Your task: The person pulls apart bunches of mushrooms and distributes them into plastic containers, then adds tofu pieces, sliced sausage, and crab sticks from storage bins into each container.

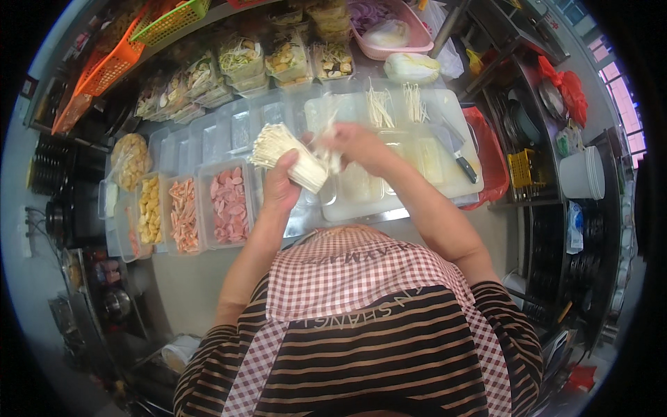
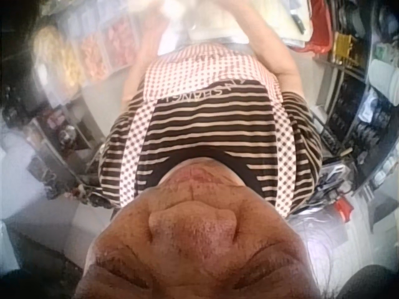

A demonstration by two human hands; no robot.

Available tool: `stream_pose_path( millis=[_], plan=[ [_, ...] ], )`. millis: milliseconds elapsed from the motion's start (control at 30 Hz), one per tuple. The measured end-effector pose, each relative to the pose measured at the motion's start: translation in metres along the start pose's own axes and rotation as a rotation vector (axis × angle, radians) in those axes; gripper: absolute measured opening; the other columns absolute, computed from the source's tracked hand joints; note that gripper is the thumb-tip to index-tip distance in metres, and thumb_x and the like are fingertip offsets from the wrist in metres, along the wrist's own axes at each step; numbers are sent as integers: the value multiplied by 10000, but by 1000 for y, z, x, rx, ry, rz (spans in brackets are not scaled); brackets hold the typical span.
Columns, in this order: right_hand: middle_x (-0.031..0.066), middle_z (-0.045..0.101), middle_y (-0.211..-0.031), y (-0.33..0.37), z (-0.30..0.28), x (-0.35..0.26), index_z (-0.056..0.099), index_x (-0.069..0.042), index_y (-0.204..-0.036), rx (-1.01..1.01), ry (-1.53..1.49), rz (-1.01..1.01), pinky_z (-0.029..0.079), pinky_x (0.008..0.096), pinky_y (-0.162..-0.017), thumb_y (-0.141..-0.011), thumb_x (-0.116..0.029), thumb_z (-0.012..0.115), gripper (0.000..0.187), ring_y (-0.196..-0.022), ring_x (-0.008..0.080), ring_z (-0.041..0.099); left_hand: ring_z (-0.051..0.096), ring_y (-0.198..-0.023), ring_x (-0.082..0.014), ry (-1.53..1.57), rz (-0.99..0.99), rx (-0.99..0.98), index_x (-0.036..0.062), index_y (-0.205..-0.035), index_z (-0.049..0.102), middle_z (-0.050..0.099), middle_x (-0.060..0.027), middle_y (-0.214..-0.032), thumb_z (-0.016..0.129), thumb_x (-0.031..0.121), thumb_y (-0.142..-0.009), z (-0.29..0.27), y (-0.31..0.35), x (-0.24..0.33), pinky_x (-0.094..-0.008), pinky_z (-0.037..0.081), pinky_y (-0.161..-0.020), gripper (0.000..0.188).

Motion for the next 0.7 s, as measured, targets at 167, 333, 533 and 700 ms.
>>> stream_pose_path(
  millis=[167, 333, 533, 700],
  plan=[
    [65, 618, -750, -17, 10, 24, 594, 5, -919, 171, 636, -301, 439, 279, -549, -806, -275, 681, 315, -648, 123, 562, 602, -969, -187, -390, 133, 141, 12, -1161, 523, 596, -90, -1078, 647, 102, -835, 3, -3, -6, -320, 494, -851, 360],
    [30, 606, -724, -12, -10, 12, 614, -37, -921, 491, 145, 0, 432, 276, -590, -835, -271, 642, 250, -642, 112, 531, 601, -913, -234, 45, 140, 268, 10, -1056, 560, 606, -100, -975, 655, 134, -798, -43, -7, -8, -387, 494, -850, 302],
    [55, 609, -782, -33, -92, -18, 615, -21, -919, 677, 0, -363, 454, 304, -599, -873, -245, 615, 228, -664, 141, 562, 592, -876, -277, 326, 164, 295, 16, -1008, 544, 599, -103, -913, 685, 207, -775, -67, 2, 29, -444, 484, -875, 333],
    [132, 657, -832, -82, -110, 37, 637, 11, -966, 567, 596, -75, 488, 341, -679, -845, -292, 625, 327, -723, 237, 617, 589, -914, -255, 244, 85, 218, 34, -1091, 517, 595, -102, -938, 701, 242, -804, -35, -1, 24, -430, 490, -876, 399]
  ],
)
Point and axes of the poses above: each hand's wrist, its own y-axis away from the middle knuckle, its own z-axis out of the palm, x = y × z, the point moved 3 cm from there along -y, towards the middle knuckle
